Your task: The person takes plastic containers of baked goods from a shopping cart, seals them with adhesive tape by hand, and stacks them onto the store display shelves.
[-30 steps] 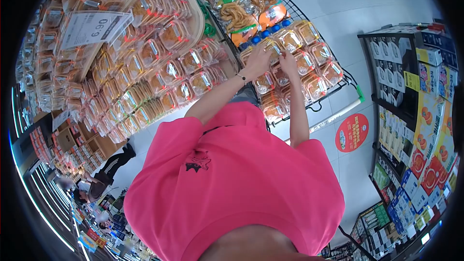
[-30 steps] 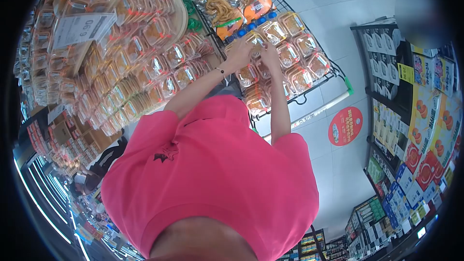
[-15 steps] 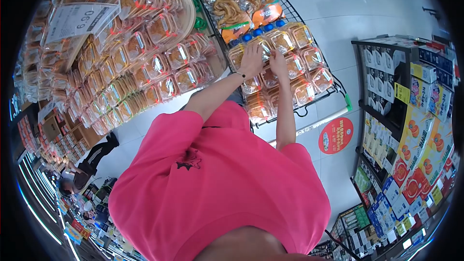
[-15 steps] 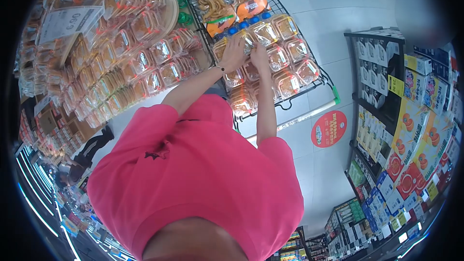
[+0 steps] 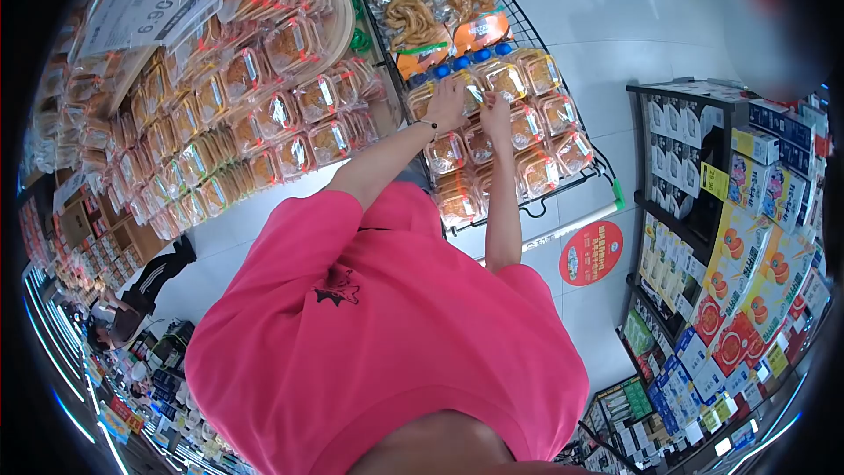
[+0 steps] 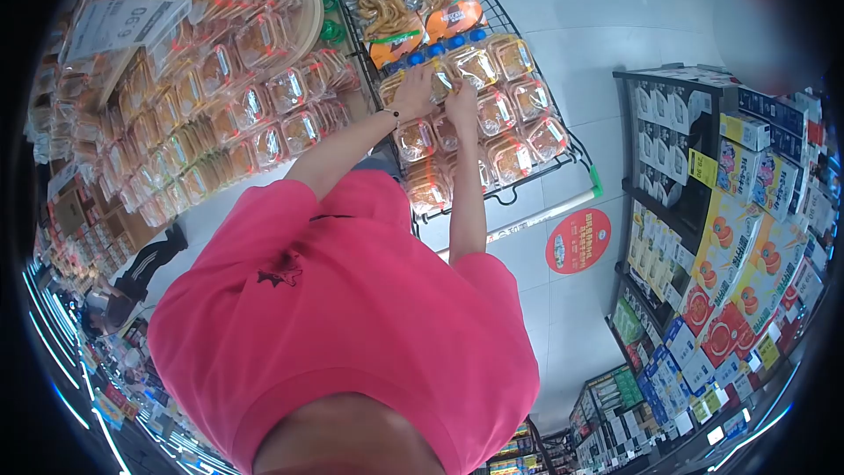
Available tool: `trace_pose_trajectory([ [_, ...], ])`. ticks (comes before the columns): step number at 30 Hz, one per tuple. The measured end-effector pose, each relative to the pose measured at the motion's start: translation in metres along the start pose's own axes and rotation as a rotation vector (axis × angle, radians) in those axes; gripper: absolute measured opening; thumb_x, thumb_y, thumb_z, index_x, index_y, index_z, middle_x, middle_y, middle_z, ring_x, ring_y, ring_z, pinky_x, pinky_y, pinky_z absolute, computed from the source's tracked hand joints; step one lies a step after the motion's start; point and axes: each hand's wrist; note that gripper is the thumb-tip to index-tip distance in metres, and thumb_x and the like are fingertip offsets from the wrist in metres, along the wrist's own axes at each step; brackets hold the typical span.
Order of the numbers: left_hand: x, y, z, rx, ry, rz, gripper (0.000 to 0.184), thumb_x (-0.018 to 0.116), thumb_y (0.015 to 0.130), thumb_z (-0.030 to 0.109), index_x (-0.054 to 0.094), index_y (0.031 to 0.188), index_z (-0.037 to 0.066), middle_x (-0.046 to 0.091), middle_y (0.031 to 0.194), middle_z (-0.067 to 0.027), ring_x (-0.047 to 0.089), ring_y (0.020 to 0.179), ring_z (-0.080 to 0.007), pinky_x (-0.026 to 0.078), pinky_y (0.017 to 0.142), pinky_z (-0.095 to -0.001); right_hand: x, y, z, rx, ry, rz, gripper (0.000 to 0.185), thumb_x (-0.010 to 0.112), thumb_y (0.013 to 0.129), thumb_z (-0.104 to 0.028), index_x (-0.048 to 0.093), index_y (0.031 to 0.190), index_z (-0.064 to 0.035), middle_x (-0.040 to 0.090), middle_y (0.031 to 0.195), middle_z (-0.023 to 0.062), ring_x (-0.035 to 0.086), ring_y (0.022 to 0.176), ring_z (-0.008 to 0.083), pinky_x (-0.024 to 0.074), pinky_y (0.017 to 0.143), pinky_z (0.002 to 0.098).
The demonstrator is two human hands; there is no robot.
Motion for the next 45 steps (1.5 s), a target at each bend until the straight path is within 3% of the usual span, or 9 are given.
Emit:
trace_pose_trajectory([
  [9, -0.03, -0.02, -0.002, -0.034, -0.178, 0.025, 0.062, 0.075, 0.061, 0.018, 0.045, 0.112, -0.001, 0.043, 0.114, -0.0244, 0.042, 0.111, -0.0418, 0.039, 0.093, -0.0467, 0.009, -0.01, -0.012, 0.077, 0.164, 0.085, 0.033, 0.061, 0.078, -0.01, 0.06, 0.109, 0.003, 0.065, 0.099, 0.0172, 0.062, 0.087, 0.0247, 0.0484, 0.077, 0.0332],
  [17, -0.097, -0.097, 0.003, 0.03, -0.205, 0.163, 0.061, 0.078, 0.067, 0.025, 0.048, 0.116, 0.003, 0.041, 0.124, -0.0212, 0.037, 0.12, -0.0387, 0.036, 0.1, -0.0433, -0.006, -0.041, -0.063, 0.05, 0.258, -0.173, 0.029, 0.065, 0.084, -0.019, 0.058, 0.103, 0.0018, 0.065, 0.088, 0.0119, 0.061, 0.073, 0.016, 0.0481, 0.063, 0.0281],
  [21, -0.129, -0.135, -0.004, 0.021, -0.262, 0.173, 0.052, 0.073, 0.065, 0.01, 0.05, 0.111, 0.007, 0.039, 0.127, -0.0185, 0.036, 0.123, -0.0369, 0.037, 0.101, -0.0409, -0.03, -0.052, -0.1, 0.253, 0.704, -0.583, 0.032, 0.064, 0.085, -0.017, 0.05, 0.108, 0.0002, 0.061, 0.073, 0.0081, 0.054, 0.053, 0.0111, 0.0401, 0.048, 0.0235],
  [25, -0.152, -0.164, -0.007, 0.021, -0.343, 0.115, 0.049, 0.075, 0.066, 0.013, 0.052, 0.109, 0.009, 0.037, 0.13, -0.0172, 0.037, 0.123, -0.036, 0.036, 0.1, -0.0416, -0.029, -0.055, -0.111, 0.18, 0.535, -0.776, 0.032, 0.066, 0.083, -0.016, 0.05, 0.107, -0.0025, 0.06, 0.072, 0.0065, 0.054, 0.052, 0.0099, 0.0403, 0.048, 0.0216],
  [30, -0.15, -0.18, -0.015, 0.165, -0.265, 0.295, 0.057, 0.074, 0.06, 0.008, 0.05, 0.112, 0.008, 0.04, 0.128, -0.0187, 0.038, 0.122, -0.0385, 0.035, 0.102, -0.0441, -0.011, -0.072, -0.119, 0.107, 0.6, -0.782, 0.028, 0.067, 0.082, -0.01, 0.051, 0.105, -0.0068, 0.055, 0.082, -0.0004, 0.051, 0.068, 0.0062, 0.0443, 0.054, 0.0227],
  [34, -0.156, -0.192, -0.018, 0.152, -0.307, 0.296, 0.06, 0.077, 0.06, 0.008, 0.05, 0.113, 0.007, 0.036, 0.136, -0.0185, 0.034, 0.129, -0.0373, 0.031, 0.107, -0.0437, -0.01, -0.078, -0.137, 0.089, 0.688, -0.787, 0.019, 0.061, 0.081, -0.005, 0.05, 0.096, -0.0052, 0.052, 0.075, 0.0013, 0.052, 0.055, 0.0108, 0.0427, 0.05, 0.0252],
  [37, -0.172, -0.209, -0.011, 0.025, -0.248, 0.244, 0.092, 0.082, 0.061, 0.025, 0.032, 0.136, 0.009, 0.017, 0.148, -0.0233, 0.017, 0.138, -0.0388, 0.021, 0.112, -0.0464, -0.01, -0.084, -0.156, 0.114, 0.692, -0.837, 0.02, 0.06, 0.081, -0.003, 0.048, 0.098, -0.0049, 0.055, 0.081, 0.004, 0.055, 0.054, 0.0124, 0.0438, 0.049, 0.0252],
  [41, -0.178, -0.231, -0.017, -0.131, -0.525, 0.491, 0.101, 0.081, 0.066, 0.029, 0.019, 0.143, 0.01, 0.013, 0.149, -0.0262, 0.015, 0.14, -0.0387, 0.022, 0.112, -0.0463, 0.007, -0.085, -0.159, 0.079, 0.693, -0.897, 0.023, 0.061, 0.081, -0.002, 0.046, 0.098, -0.0039, 0.057, 0.086, 0.0065, 0.06, 0.055, 0.0158, 0.0467, 0.049, 0.0252],
  [45, -0.184, -0.256, -0.031, -0.479, -0.698, 0.424, 0.095, 0.074, 0.074, 0.03, 0.013, 0.144, 0.008, 0.04, 0.132, -0.0255, 0.048, 0.116, -0.0366, 0.04, 0.096, -0.0419, 0.022, -0.099, -0.179, 0.095, 0.719, -0.942, 0.023, 0.063, 0.084, -0.004, 0.045, 0.098, -0.0045, 0.054, 0.083, 0.0032, 0.061, 0.056, 0.0152, 0.0523, 0.053, 0.0261],
])
Point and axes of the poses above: each hand's wrist, its own y-axis towards the middle knuckle, its own x-axis out of the palm, z = x × y
